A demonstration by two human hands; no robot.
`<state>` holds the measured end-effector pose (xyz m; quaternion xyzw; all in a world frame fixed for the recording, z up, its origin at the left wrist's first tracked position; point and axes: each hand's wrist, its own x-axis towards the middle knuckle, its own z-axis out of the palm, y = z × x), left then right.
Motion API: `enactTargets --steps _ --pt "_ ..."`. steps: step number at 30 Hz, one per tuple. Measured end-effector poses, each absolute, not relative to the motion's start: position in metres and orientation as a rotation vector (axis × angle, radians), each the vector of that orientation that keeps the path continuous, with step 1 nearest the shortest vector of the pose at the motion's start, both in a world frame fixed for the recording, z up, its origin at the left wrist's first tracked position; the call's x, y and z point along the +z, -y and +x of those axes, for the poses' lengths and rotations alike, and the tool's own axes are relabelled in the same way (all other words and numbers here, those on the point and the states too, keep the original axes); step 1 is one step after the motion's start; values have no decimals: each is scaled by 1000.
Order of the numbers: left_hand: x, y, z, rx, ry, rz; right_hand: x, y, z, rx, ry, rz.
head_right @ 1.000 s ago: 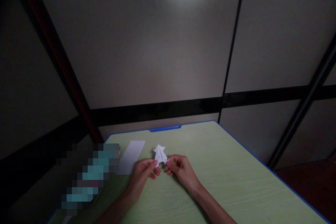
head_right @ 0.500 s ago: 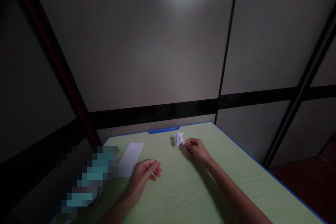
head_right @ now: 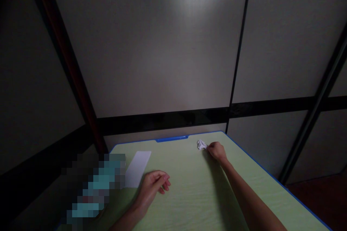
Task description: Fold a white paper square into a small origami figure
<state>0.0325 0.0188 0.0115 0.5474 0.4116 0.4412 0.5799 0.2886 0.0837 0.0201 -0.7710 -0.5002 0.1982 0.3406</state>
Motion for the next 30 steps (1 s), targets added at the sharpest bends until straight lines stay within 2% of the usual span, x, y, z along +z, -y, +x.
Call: enactTargets --steps 8,14,25,30 --pt "9 -20 33 1029 -984 1275 18 -82 292 233 1193 -2133" --pt "9 -21 33 1025 -981 1290 19 -73 289 144 1140 -2090" --pt "9 -18 35 999 -995 1314 12 -23 187 541 1687 -1544" --pt "5 -15 36 917 -1162 1467 6 -9 175 533 1755 -1444"
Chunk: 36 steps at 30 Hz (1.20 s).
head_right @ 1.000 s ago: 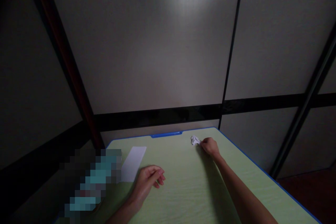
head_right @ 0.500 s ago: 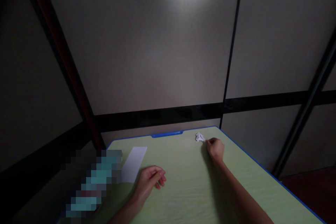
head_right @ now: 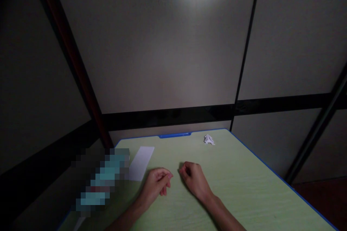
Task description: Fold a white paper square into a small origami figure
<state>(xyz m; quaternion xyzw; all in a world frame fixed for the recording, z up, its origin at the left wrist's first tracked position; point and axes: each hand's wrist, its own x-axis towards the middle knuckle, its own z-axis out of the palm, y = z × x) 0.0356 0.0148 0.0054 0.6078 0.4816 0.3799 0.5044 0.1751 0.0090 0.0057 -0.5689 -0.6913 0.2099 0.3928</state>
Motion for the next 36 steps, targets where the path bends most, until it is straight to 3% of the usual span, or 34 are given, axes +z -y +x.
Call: enactTargets --steps 5,8,17,36 --pt "15 -12 24 950 -1446 2147 4 -12 178 616 1759 -1426" --pt "27 -16 10 691 -1673 2369 3 -12 178 629 1770 -1417" --pt "34 -32 -21 219 -1935 2455 1 -11 176 586 1837 -1376" --pt "34 -45 -42 155 -1787 2318 6 -9 175 529 1891 -1386"
